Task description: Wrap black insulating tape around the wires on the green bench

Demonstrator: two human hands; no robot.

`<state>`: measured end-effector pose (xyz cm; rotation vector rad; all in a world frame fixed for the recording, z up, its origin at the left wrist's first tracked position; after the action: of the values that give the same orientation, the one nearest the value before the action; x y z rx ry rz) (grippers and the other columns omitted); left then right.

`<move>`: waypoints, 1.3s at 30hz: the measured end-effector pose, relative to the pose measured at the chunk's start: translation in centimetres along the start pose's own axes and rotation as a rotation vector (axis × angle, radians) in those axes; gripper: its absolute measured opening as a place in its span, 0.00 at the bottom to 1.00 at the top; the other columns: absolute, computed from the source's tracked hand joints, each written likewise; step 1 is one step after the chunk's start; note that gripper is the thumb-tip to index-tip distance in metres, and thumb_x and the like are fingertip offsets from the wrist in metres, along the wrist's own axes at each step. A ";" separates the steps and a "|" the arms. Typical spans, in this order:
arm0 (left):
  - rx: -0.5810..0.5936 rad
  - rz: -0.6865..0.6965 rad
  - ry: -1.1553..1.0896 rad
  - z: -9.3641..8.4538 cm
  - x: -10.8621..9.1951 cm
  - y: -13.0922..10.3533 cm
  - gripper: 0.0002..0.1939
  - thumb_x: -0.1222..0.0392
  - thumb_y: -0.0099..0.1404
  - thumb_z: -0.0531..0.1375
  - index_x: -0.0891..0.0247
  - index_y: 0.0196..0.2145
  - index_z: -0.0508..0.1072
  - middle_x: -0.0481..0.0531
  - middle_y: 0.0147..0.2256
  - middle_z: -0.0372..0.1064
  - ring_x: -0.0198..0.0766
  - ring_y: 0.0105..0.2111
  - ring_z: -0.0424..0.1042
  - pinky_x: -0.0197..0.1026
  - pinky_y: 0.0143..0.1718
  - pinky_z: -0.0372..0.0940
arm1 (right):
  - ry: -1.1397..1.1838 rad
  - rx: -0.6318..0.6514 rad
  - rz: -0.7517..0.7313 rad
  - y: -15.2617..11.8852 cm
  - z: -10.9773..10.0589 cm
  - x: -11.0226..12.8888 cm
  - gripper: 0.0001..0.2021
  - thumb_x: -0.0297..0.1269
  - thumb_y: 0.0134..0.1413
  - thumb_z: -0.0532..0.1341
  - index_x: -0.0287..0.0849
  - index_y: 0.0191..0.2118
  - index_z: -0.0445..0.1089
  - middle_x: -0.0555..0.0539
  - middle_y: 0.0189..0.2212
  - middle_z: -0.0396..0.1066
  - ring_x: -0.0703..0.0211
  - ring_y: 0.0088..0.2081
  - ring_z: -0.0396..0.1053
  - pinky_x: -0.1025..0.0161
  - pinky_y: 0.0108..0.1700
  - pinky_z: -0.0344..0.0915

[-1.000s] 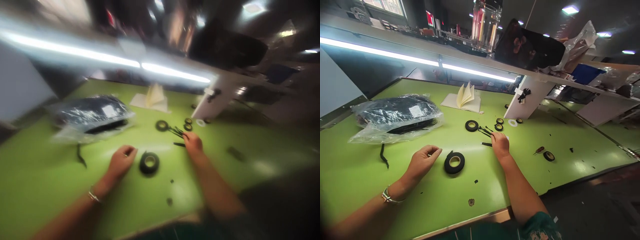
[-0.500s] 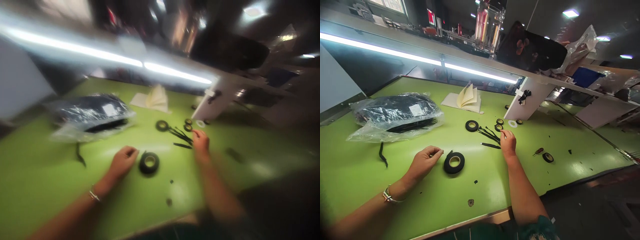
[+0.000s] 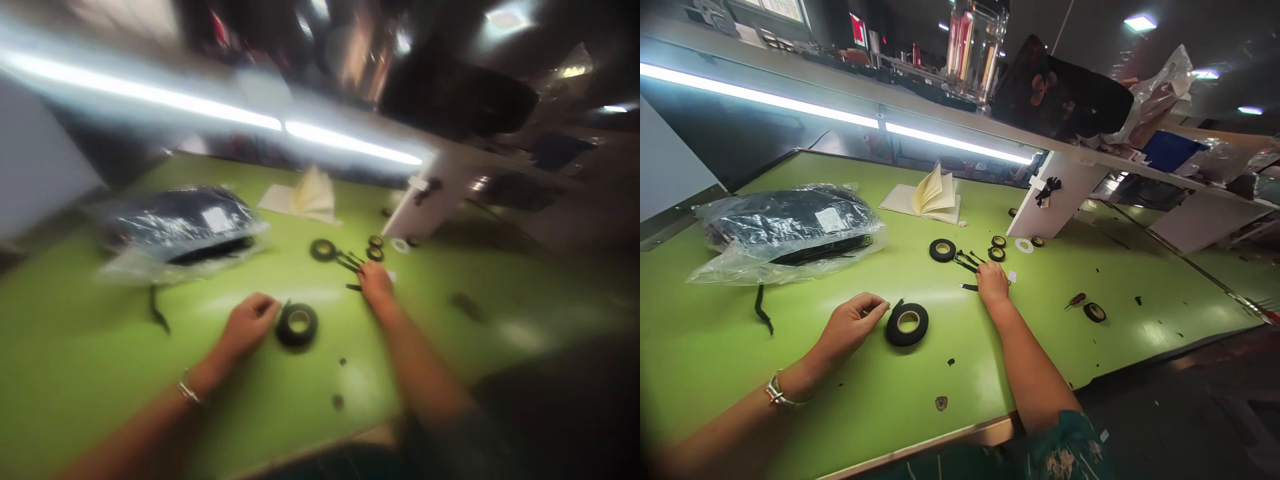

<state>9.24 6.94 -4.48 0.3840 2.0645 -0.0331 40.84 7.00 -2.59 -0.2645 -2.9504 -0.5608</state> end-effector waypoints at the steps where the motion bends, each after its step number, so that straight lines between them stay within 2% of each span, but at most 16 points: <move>1: 0.003 0.016 0.001 0.0 -0.2 0.0 0.14 0.48 0.61 0.57 0.61 0.28 0.73 0.50 0.30 0.71 0.39 0.32 0.69 0.40 0.36 0.62 | -0.017 0.004 0.002 0.1 0.0 0.1 0.06 0.29 0.55 0.57 0.42 0.31 0.71 0.43 0.34 0.70 0.54 0.40 0.63 0.60 0.41 0.58; 6: -0.017 0.045 -0.024 -0.1 -1.0 -0.2 0.14 0.49 0.61 0.57 0.61 0.27 0.72 0.50 0.29 0.71 0.39 0.31 0.69 0.40 0.35 0.62 | -0.053 -0.038 0.047 -0.3 -1.6 0.0 0.08 0.28 0.58 0.54 0.40 0.33 0.71 0.39 0.36 0.71 0.52 0.39 0.65 0.60 0.38 0.59; 9: -0.069 0.012 -0.034 -0.7 -0.9 -0.2 0.13 0.50 0.61 0.57 0.62 0.27 0.72 0.51 0.29 0.71 0.39 0.30 0.68 0.40 0.35 0.62 | -0.014 -0.091 0.075 -0.9 -3.4 -0.6 0.10 0.33 0.61 0.51 0.39 0.39 0.69 0.39 0.37 0.72 0.53 0.36 0.67 0.59 0.37 0.60; 11: -0.093 -0.009 -0.006 -1.0 -0.7 -0.2 0.14 0.49 0.61 0.56 0.62 0.27 0.72 0.51 0.28 0.70 0.39 0.29 0.68 0.40 0.34 0.61 | 0.109 -0.168 0.081 -1.1 -5.2 -1.1 0.10 0.37 0.60 0.52 0.40 0.40 0.69 0.42 0.34 0.73 0.54 0.34 0.68 0.59 0.38 0.62; 14: -0.074 -0.030 0.093 -0.8 -0.5 -0.1 0.18 0.46 0.62 0.54 0.62 0.26 0.72 0.52 0.27 0.70 0.40 0.30 0.67 0.41 0.34 0.60 | 0.341 -0.216 -0.035 -0.5 -7.4 -0.5 0.10 0.38 0.57 0.54 0.41 0.40 0.70 0.43 0.34 0.74 0.54 0.35 0.70 0.58 0.40 0.65; 17: -0.022 -0.018 0.203 0.0 -0.9 0.0 0.21 0.43 0.64 0.52 0.61 0.25 0.73 0.54 0.28 0.70 0.41 0.31 0.68 0.42 0.34 0.59 | 0.373 -0.166 -0.269 0.5 -8.4 1.5 0.11 0.34 0.56 0.53 0.44 0.39 0.72 0.43 0.40 0.74 0.53 0.42 0.71 0.55 0.46 0.66; 20: 0.008 -0.009 0.262 0.8 -1.2 -0.1 0.22 0.44 0.64 0.52 0.62 0.25 0.75 0.56 0.28 0.71 0.42 0.31 0.67 0.42 0.33 0.58 | 0.283 -0.024 -0.475 1.2 -6.5 2.2 0.11 0.30 0.51 0.54 0.45 0.31 0.74 0.43 0.42 0.74 0.51 0.47 0.69 0.52 0.50 0.65; 24: -0.016 0.036 0.228 0.8 -1.3 0.1 0.19 0.49 0.64 0.53 0.63 0.25 0.75 0.55 0.28 0.71 0.40 0.30 0.66 0.42 0.33 0.58 | 0.225 0.182 -0.450 2.5 -0.3 -1.1 0.13 0.27 0.46 0.54 0.44 0.30 0.76 0.42 0.33 0.77 0.51 0.38 0.72 0.55 0.41 0.68; 26: -0.068 0.041 0.210 -0.2 -0.8 0.4 0.16 0.53 0.63 0.55 0.63 0.24 0.75 0.54 0.27 0.70 0.39 0.29 0.66 0.41 0.33 0.59 | 0.264 0.165 -0.436 2.7 1.3 -2.1 0.13 0.30 0.50 0.54 0.45 0.34 0.76 0.42 0.37 0.77 0.52 0.40 0.73 0.56 0.43 0.68; 28: -0.134 0.029 0.212 -2.1 0.0 1.0 0.14 0.56 0.62 0.56 0.63 0.24 0.75 0.53 0.27 0.71 0.38 0.29 0.67 0.40 0.34 0.60 | 0.270 0.090 -0.403 2.7 1.4 -2.5 0.14 0.31 0.52 0.54 0.45 0.37 0.76 0.43 0.38 0.77 0.53 0.39 0.74 0.57 0.42 0.69; 31: -0.222 0.006 0.242 -5.7 1.3 2.4 0.12 0.59 0.62 0.55 0.63 0.27 0.76 0.55 0.30 0.73 0.41 0.32 0.69 0.42 0.37 0.62 | 0.248 0.014 -0.428 1.9 -0.3 -0.2 0.13 0.31 0.52 0.54 0.47 0.36 0.76 0.45 0.36 0.77 0.53 0.38 0.74 0.57 0.40 0.69; 35: -0.299 0.011 0.277 -10.1 2.4 5.3 0.11 0.63 0.61 0.54 0.63 0.33 0.78 0.58 0.36 0.74 0.46 0.40 0.69 0.45 0.45 0.61 | 0.334 -0.005 -0.536 0.3 -4.0 6.6 0.13 0.32 0.56 0.54 0.45 0.40 0.75 0.45 0.38 0.77 0.54 0.39 0.73 0.58 0.43 0.68; 37: -0.294 0.026 0.282 -11.0 2.8 6.9 0.11 0.64 0.60 0.54 0.63 0.34 0.78 0.59 0.38 0.74 0.47 0.42 0.69 0.45 0.47 0.60 | 0.402 0.022 -0.577 -0.6 -5.0 10.2 0.12 0.32 0.58 0.53 0.45 0.41 0.75 0.45 0.38 0.77 0.56 0.38 0.74 0.60 0.41 0.68; 39: -0.268 0.033 0.276 -11.0 3.1 8.3 0.10 0.64 0.59 0.55 0.64 0.33 0.78 0.59 0.36 0.75 0.47 0.41 0.70 0.44 0.46 0.60 | 0.437 0.046 -0.622 -1.7 -5.2 13.0 0.12 0.31 0.58 0.53 0.45 0.40 0.75 0.45 0.38 0.77 0.56 0.39 0.74 0.60 0.42 0.68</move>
<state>0.85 17.59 -0.48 0.2675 2.2957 0.3307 28.29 5.44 3.64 0.7109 -2.5658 -0.5226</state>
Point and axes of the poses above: each hand's wrist, its own y-axis towards the middle knuckle, its own z-axis out of the palm, x = y × z, the point moved 10 cm from there along y, towards the middle knuckle
